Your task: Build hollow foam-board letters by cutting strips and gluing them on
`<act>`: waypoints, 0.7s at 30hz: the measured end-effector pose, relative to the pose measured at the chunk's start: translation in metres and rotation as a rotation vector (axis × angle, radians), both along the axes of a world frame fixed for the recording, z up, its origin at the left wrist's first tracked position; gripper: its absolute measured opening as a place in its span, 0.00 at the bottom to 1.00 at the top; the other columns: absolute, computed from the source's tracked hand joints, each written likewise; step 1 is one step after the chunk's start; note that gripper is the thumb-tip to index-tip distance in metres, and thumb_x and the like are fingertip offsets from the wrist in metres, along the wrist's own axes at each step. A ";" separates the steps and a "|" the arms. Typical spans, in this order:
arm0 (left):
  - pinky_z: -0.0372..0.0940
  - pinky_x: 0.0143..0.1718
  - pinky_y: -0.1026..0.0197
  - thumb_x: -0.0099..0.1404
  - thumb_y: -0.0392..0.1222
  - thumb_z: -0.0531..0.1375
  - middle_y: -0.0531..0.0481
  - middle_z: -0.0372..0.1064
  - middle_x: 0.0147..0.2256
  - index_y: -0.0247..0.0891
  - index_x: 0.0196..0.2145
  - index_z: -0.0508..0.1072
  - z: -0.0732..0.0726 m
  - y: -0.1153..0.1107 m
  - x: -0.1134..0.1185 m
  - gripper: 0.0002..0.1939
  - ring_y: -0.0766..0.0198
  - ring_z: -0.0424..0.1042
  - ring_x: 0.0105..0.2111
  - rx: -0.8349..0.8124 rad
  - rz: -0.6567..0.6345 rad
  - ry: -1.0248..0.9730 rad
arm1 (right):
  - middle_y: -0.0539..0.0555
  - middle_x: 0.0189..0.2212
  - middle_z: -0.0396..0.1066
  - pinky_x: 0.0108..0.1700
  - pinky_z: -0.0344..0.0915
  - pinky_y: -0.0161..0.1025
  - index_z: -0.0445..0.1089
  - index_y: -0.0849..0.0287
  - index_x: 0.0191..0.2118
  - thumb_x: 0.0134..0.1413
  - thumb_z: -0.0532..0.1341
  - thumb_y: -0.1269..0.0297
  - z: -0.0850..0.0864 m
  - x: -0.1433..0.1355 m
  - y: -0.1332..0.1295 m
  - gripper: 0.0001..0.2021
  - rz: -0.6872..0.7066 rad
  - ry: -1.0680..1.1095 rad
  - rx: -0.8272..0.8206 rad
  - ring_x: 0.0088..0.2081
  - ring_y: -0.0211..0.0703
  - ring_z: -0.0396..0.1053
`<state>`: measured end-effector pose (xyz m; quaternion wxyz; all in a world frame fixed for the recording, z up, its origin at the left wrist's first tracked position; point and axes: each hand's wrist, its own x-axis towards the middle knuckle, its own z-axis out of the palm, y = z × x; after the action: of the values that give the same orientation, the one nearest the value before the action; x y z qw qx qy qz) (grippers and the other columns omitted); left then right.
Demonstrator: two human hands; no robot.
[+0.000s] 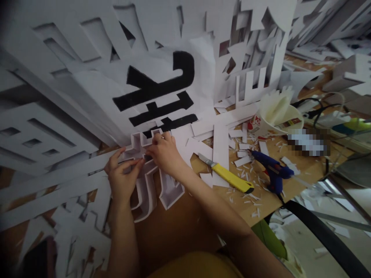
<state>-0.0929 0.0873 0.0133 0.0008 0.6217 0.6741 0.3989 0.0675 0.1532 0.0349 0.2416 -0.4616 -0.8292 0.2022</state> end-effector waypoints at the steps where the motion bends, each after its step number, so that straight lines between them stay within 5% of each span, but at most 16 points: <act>1: 0.58 0.59 0.40 0.60 0.48 0.68 0.46 0.70 0.54 0.45 0.27 0.79 0.000 0.000 0.000 0.08 0.47 0.67 0.57 -0.006 0.003 -0.004 | 0.57 0.40 0.69 0.47 0.55 0.47 0.81 0.53 0.36 0.62 0.65 0.63 0.001 0.002 0.000 0.06 0.005 0.041 0.006 0.44 0.51 0.56; 8: 0.55 0.61 0.39 0.59 0.49 0.68 0.46 0.69 0.56 0.43 0.25 0.79 0.001 -0.001 0.001 0.10 0.46 0.63 0.58 -0.086 0.052 -0.063 | 0.52 0.30 0.67 0.44 0.62 0.43 0.79 0.57 0.39 0.64 0.61 0.65 0.027 0.032 0.001 0.08 -0.163 0.349 0.128 0.36 0.44 0.65; 11: 0.57 0.60 0.42 0.58 0.48 0.69 0.46 0.69 0.56 0.43 0.25 0.79 0.003 -0.001 0.003 0.09 0.48 0.63 0.58 -0.116 0.080 -0.077 | 0.51 0.28 0.66 0.38 0.62 0.40 0.79 0.59 0.37 0.63 0.62 0.66 0.033 0.035 0.000 0.07 -0.130 0.375 0.085 0.33 0.42 0.66; 21: 0.56 0.60 0.42 0.58 0.46 0.70 0.46 0.70 0.54 0.43 0.25 0.80 0.001 0.000 0.002 0.07 0.49 0.66 0.57 -0.062 0.049 -0.063 | 0.51 0.29 0.68 0.36 0.59 0.36 0.79 0.59 0.37 0.58 0.67 0.70 0.005 0.008 -0.003 0.03 -0.060 0.231 -0.067 0.32 0.40 0.65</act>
<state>-0.0909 0.0871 0.0147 0.0315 0.5917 0.7009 0.3971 0.0754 0.1503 0.0401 0.3259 -0.4676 -0.7745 0.2743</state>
